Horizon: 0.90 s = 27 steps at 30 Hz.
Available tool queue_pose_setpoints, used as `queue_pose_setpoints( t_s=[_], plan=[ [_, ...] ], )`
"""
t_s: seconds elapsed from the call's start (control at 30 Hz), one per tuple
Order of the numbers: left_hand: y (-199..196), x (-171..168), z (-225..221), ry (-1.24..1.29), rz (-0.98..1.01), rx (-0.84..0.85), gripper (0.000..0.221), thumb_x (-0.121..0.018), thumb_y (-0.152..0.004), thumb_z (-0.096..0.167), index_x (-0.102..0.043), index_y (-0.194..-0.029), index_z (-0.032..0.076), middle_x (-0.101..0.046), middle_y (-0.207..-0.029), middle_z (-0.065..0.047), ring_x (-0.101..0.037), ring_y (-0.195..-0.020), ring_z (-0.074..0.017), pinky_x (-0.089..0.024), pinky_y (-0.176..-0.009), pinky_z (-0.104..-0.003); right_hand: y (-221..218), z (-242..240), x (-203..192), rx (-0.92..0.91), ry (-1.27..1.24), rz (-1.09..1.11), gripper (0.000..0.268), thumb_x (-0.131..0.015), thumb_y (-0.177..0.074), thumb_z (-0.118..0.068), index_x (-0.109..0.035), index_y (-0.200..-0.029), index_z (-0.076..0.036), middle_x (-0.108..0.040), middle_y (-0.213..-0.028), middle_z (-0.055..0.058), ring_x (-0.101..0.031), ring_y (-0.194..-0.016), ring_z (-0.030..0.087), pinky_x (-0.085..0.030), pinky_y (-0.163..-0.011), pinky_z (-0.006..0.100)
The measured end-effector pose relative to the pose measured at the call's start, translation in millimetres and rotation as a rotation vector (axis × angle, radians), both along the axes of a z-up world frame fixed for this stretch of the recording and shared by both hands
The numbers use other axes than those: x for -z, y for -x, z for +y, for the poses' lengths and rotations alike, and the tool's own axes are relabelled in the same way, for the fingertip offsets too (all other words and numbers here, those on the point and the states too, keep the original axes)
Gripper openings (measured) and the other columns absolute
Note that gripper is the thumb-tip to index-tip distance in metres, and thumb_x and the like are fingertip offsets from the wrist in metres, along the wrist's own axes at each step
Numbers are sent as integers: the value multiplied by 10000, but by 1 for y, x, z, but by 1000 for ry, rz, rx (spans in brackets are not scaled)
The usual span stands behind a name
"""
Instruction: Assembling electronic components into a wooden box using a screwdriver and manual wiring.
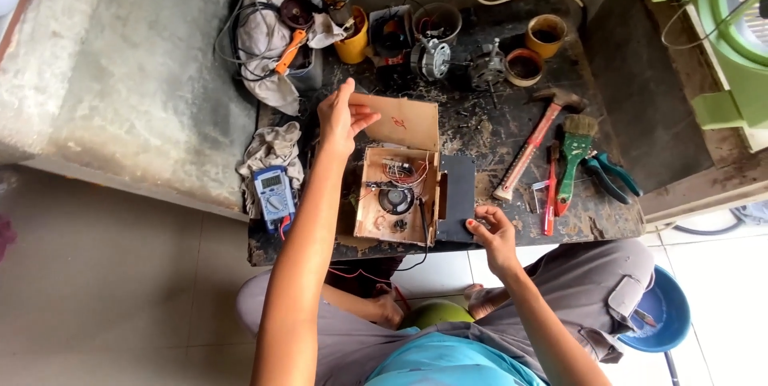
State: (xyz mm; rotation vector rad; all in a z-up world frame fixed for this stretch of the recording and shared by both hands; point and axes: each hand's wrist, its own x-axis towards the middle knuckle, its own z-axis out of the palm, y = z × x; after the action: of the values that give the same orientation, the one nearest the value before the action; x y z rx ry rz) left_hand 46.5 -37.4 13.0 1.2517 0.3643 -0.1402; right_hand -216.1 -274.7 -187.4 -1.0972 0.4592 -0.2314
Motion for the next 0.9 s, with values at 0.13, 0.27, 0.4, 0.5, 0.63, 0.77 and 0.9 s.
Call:
queue_pose_setpoints(
  t_s=[0.13,0.27,0.4,0.5,0.63,0.77,0.9],
  plan=[
    [-15,-6,-18,-16,10,33,460,-694,-890,484,-582,-1075,78,-568,-740,-194,-738,-644,-370,-696,-672,-424,2,2,-3,15,-34,19,320,-803,-826,21,-637,-1087,-59,-660,-942,86,-716,-711,188,-611,-532,254],
    [-34,11,-29,-120,-13,92,414,-718,-884,464,-622,-1089,118,-566,-708,-124,-734,-582,-314,-694,-606,-403,8,9,-15,18,-70,40,307,-798,-840,-1,-630,-1090,-61,-647,-943,70,-711,-717,170,-616,-549,249],
    [-50,25,-36,-334,-56,75,374,-769,-854,418,-722,-1103,143,-525,-649,-45,-650,-474,-190,-659,-449,-329,9,12,-33,19,-96,59,300,-788,-863,-17,-620,-1111,-42,-637,-950,80,-709,-731,176,-619,-557,264],
    [-50,28,-39,-485,-83,71,511,-768,-846,471,-694,-1190,100,-652,-909,-126,-645,-600,-180,-633,-480,-264,3,6,-22,39,-75,50,348,-809,-843,-13,-620,-1135,-22,-640,-935,91,-716,-722,198,-621,-553,271],
    [-54,50,-34,-621,-107,79,604,-772,-858,489,-632,-1325,133,-571,-1365,-213,-645,-1155,-416,-617,-846,-522,-4,0,-25,39,-57,59,378,-816,-833,-20,-611,-1151,-3,-657,-944,116,-717,-722,219,-632,-561,301],
    [-64,102,-25,-941,-85,145,447,-769,-772,537,-728,-1127,269,-646,-1183,-118,-644,-1096,-338,-479,-977,-403,-2,-5,-23,40,-41,94,409,-833,-811,-20,-614,-1156,-11,-663,-956,126,-715,-744,239,-638,-595,330],
    [-32,106,-30,-787,-195,193,357,-689,-744,220,-757,-1068,86,-761,-992,-174,-720,-1014,-346,-562,-839,-462,7,-7,-20,60,-58,118,400,-809,-818,-33,-612,-1166,-27,-683,-976,117,-713,-754,218,-636,-602,309]
  ],
)
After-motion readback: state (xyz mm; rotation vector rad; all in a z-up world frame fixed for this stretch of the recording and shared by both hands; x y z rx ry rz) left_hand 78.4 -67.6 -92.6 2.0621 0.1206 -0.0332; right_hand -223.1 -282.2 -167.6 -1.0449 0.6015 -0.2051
